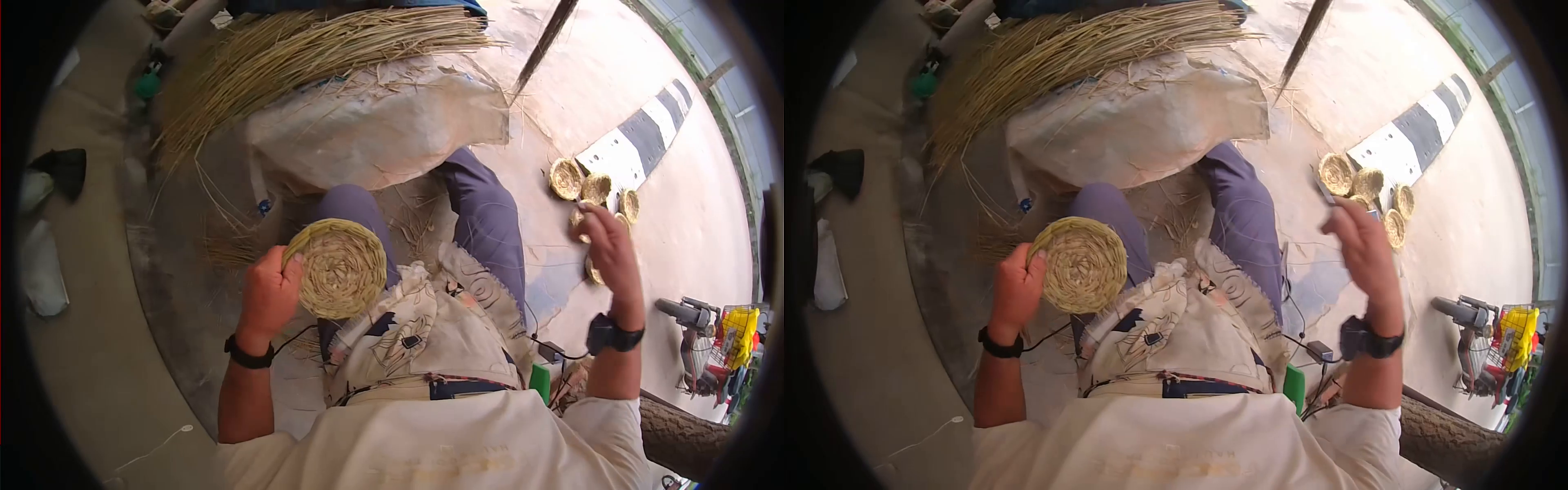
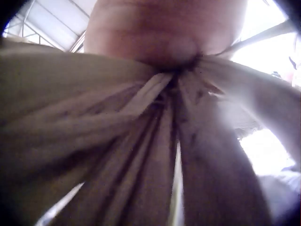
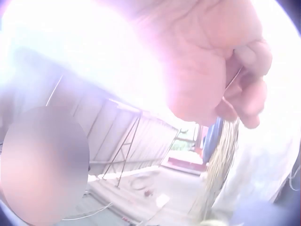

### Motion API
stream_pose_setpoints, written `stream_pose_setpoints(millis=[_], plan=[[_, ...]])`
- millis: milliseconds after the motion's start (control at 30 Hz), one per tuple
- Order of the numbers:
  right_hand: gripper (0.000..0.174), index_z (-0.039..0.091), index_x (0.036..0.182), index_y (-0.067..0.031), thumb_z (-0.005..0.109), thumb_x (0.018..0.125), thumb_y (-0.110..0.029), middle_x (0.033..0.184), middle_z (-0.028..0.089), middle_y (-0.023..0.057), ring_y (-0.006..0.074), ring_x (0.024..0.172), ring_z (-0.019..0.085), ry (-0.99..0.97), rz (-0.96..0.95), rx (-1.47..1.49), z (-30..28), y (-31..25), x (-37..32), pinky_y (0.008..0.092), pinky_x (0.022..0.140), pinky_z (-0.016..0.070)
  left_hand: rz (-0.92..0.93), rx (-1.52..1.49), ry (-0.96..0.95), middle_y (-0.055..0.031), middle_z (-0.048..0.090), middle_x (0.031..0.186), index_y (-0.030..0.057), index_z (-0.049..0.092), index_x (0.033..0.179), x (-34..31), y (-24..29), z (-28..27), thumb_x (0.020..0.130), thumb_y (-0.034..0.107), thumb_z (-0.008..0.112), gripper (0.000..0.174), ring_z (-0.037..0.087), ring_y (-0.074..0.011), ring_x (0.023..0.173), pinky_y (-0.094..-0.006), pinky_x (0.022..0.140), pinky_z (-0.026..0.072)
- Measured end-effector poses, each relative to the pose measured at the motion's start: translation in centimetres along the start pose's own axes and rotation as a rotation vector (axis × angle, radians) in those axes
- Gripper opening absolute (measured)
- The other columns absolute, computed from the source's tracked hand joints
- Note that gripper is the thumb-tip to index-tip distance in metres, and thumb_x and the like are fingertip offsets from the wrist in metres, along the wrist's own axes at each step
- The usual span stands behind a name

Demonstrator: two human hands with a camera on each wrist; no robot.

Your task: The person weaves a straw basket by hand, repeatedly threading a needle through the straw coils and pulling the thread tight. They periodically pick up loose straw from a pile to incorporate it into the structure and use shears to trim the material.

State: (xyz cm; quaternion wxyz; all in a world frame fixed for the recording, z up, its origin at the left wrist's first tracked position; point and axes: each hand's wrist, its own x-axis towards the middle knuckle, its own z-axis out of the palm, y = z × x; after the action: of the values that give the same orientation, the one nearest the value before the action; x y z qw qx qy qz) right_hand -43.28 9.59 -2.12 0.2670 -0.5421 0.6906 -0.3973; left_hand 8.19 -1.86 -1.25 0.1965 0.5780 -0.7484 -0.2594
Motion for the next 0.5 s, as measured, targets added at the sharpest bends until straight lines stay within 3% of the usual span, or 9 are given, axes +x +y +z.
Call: stream_pose_setpoints(millis=[67, 200, 233, 267, 300, 333, 400, 500], plan=[[0.027, 0.072, 0.123, 0.0003, 0.057, 0.111, -0.018, 0.079, 0.065, -0.0029, 0.0047, 0.057, 0.051, 0.207, 0.272, 0.07, -3.6, -0.1, -0.9, 0.0227, 0.053, 0.0427, -0.018, 0.007, 0.078, -0.0241, 0.072, 0.085, -0.0039, 0.069, 0.104, 0.3, -0.3, -1.2, 0.101, 0.013, 0.065, 0.018, 0.073, -0.041, 0.077, -0.0441, 0.067, 0.0558], [0.022, 0.074, 0.119, -0.0044, 0.058, 0.107, -0.014, 0.077, 0.064, -0.0043, 0.0011, 0.059, 0.049, 0.056, 0.259, 0.213, 0.7, -5.1, -3.4, 0.0192, 0.052, 0.0398, 0.087, 0.031, 0.067, -0.0256, 0.073, 0.091, -0.0046, 0.07, 0.109, 0.9, 1.4, -0.7, 0.101, 0.011, 0.063, 0.019, 0.073, -0.0428, 0.082, -0.0449, 0.07, 0.0564], [0.02, 0.072, 0.12, -0.0049, 0.06, 0.104, -0.01, 0.077, 0.068, -0.0006, 0.0047, 0.06, 0.057, -0.14, 0.212, 0.233, 3.1, -6.8, -3.6, 0.0246, 0.052, 0.0452, 0.123, 0.027, 0.046, -0.0261, 0.073, 0.092, -0.0049, 0.07, 0.109, 0.8, 2.7, -0.1, 0.1, 0.011, 0.063, 0.019, 0.073, -0.0435, 0.083, -0.0453, 0.07, 0.0566], [0.022, 0.07, 0.119, -0.0034, 0.06, 0.1, -0.004, 0.076, 0.07, 0.0085, 0.0149, 0.061, 0.066, -0.325, 0.009, 0.26, 6.0, -8.6, -3.8, 0.0325, 0.055, 0.0511, 0.157, 0.022, 0.026, -0.0266, 0.073, 0.094, -0.0053, 0.07, 0.11, 0.6, 3.9, 0.4, 0.1, 0.01, 0.063, 0.02, 0.073, -0.0441, 0.085, -0.0457, 0.071, 0.0568], [0.019, 0.067, 0.119, -0.001, 0.059, 0.102, -0.004, 0.074, 0.07, 0.0087, 0.018, 0.06, 0.068, -0.397, -0.278, 0.194, 9.2, -9.6, -3.9, 0.0316, 0.059, 0.0545, 0.174, 0.015, 0.002, -0.0269, 0.073, 0.094, -0.0055, 0.069, 0.11, 0.4, 4.7, 0.7, 0.099, 0.009, 0.063, 0.02, 0.073, -0.0446, 0.085, -0.0462, 0.072, 0.0569], [0.018, 0.066, 0.116, -0.0022, 0.064, 0.098, -0.004, 0.072, 0.069, 0.0119, 0.0278, 0.058, 0.069, -0.474, -0.392, 0.099, 11.9, -10.9, -4.0, 0.0374, 0.058, 0.0558, 0.186, 0.01, -0.019, -0.0271, 0.073, 0.095, -0.0056, 0.069, 0.111, 0.2, 5.4, 0.9, 0.099, 0.009, 0.063, 0.02, 0.073, -0.0451, 0.086, -0.0468, 0.072, 0.0571], [0.014, 0.066, 0.11, -0.0035, 0.066, 0.098, -0.009, 0.072, 0.068, 0.0155, 0.0364, 0.06, 0.069, -0.498, -0.403, 0.088, 15.9, -12.8, -4.0, 0.045, 0.057, 0.0553, 0.213, 0.003, -0.036, -0.0276, 0.073, 0.095, -0.0059, 0.068, 0.112, -0.2, 6.2, 1.3, 0.098, 0.008, 0.063, 0.02, 0.073, -0.0459, 0.087, -0.0478, 0.073, 0.0573], [0.014, 0.065, 0.107, -0.0042, 0.066, 0.099, -0.015, 0.072, 0.066, 0.0184, 0.0407, 0.063, 0.068, -0.472, -0.385, 0.01, 18.2, -13.8, -3.7, 0.0504, 0.058, 0.0539, 0.251, -0.001, -0.037, -0.0277, 0.072, 0.095, -0.0056, 0.068, 0.113, -0.8, 6.7, 1.4, 0.098, 0.007, 0.063, 0.02, 0.072, -0.0466, 0.087, -0.0492, 0.074, 0.0574]])
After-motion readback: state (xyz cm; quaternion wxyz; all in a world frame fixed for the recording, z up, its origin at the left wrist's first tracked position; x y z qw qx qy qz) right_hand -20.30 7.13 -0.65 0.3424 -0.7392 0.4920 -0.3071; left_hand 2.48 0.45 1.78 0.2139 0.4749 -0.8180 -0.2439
